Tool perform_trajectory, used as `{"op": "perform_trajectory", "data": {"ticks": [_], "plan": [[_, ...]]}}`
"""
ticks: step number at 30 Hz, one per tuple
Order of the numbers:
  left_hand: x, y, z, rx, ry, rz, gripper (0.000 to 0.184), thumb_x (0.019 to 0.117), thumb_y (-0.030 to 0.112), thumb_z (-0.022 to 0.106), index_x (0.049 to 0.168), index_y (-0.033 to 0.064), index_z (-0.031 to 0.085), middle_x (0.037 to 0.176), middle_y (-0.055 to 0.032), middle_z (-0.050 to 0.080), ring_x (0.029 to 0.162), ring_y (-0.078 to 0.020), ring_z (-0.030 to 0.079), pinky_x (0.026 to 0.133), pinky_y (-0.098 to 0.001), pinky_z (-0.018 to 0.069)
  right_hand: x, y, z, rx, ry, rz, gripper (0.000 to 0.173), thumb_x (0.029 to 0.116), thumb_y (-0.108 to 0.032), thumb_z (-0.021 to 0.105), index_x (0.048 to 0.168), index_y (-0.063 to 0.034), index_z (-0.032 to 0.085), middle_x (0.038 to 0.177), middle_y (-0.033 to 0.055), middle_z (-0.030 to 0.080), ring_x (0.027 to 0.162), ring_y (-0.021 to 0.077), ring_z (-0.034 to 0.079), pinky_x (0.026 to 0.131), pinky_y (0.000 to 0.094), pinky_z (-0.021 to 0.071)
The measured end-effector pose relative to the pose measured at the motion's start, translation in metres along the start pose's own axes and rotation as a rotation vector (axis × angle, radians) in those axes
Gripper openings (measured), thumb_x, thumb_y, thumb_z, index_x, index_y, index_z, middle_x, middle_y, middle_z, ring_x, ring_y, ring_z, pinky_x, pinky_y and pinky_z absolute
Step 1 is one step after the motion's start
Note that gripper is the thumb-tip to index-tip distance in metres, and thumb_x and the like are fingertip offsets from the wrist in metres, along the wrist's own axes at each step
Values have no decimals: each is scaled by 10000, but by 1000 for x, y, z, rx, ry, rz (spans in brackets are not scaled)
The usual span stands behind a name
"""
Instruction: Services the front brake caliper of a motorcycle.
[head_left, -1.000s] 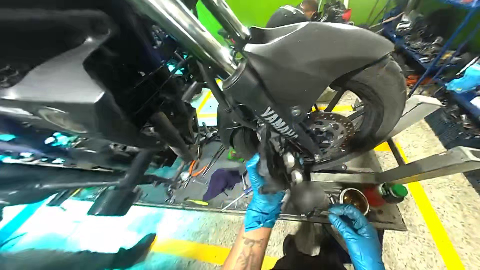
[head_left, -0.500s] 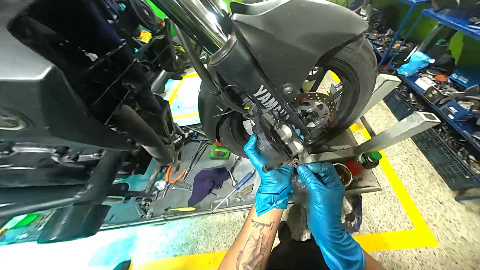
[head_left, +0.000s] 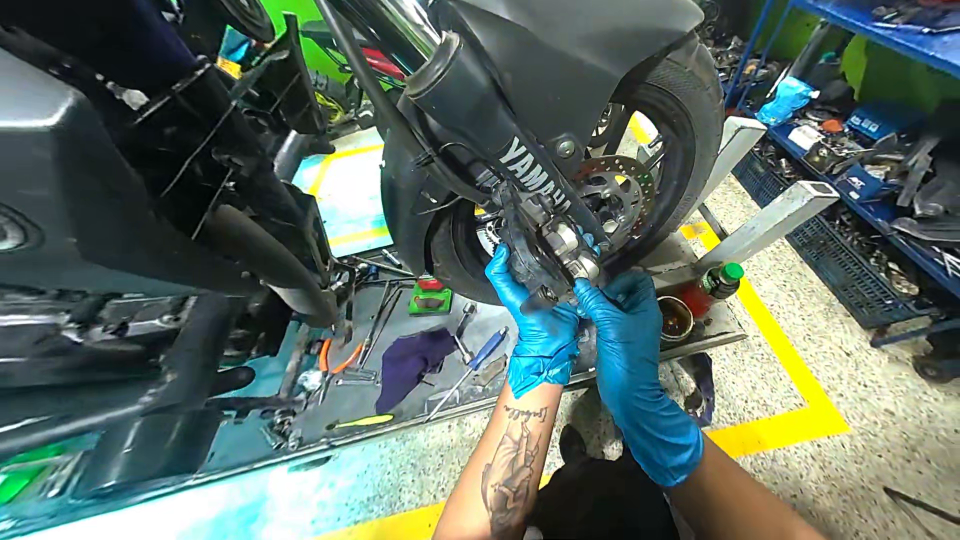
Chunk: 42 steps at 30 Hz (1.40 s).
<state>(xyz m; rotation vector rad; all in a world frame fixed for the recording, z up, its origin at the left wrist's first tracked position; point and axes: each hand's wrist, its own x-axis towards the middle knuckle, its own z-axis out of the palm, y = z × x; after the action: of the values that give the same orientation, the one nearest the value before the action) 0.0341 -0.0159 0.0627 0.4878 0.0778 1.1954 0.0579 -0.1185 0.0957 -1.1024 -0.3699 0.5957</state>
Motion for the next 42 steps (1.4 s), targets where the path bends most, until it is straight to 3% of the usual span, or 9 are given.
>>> {"op": "perform_trajectory", "data": {"ticks": [4,8,15,21,26,30,34,39,42], "plan": [[-6,10,32,60,114,4,456,1022,496,318,1138,159,603,988,-74,701,919,-200,709,763,-401,612,-5,2,-6,25,-27,-37,251,882,-9,739,1023,-138,576,803,-11,615,682,57,614,634,220,560],[-7,7,22,73,133,9,426,1013,518,423,1223,197,607,1082,-56,702,1010,-202,700,841,-432,603,-7,5,-8,38,-27,-39,270,888,-15,735,1076,-137,583,869,3,661,744,75,656,671,234,580],[-5,7,31,109,124,-7,446,1014,495,326,1142,167,599,990,-82,705,917,-213,711,766,-410,611,-2,3,-6,41,-29,38,283,910,-47,707,1090,-158,518,851,-1,617,721,80,630,655,251,562],[-8,8,24,39,205,-102,494,939,603,486,1238,232,615,1102,-77,706,1007,-244,708,805,-453,608,-16,20,-48,-56,-37,-32,188,859,-29,643,1029,-106,659,879,4,685,776,113,675,718,294,599],[1,-2,-1,-50,62,-71,560,947,607,492,1283,169,588,1169,-128,673,1067,-281,680,838,-487,585,1,-8,-60,-175,-192,-494,236,927,-53,691,1065,-222,780,1072,-69,655,986,39,632,846,185,572],[2,-6,8,-37,9,39,471,1008,521,426,1271,155,564,1152,-112,665,1075,-253,671,872,-470,579,21,-22,-44,-713,-225,-989,306,949,-114,698,1245,-158,630,1072,31,710,1004,144,676,919,340,548],[-5,2,49,38,165,92,405,1045,443,329,1124,157,605,985,-57,697,941,-175,703,791,-390,607,28,-22,-36,-928,-241,-1161,320,977,-149,667,1274,-173,549,1049,19,679,991,175,634,942,364,482],[-6,3,54,37,193,111,384,1061,400,305,1093,162,604,940,-55,711,890,-168,721,745,-373,625,4,-18,-42,-700,-310,-933,277,1062,-166,522,1336,-180,553,1149,22,670,1062,125,660,920,302,565],[-2,4,44,6,215,6,452,1010,498,353,1168,152,597,1008,-110,688,904,-235,702,723,-427,605,-15,-8,-60,-474,-368,-578,280,1070,-179,530,1347,-213,545,1093,-2,657,836,85,692,720,270,638]]}}
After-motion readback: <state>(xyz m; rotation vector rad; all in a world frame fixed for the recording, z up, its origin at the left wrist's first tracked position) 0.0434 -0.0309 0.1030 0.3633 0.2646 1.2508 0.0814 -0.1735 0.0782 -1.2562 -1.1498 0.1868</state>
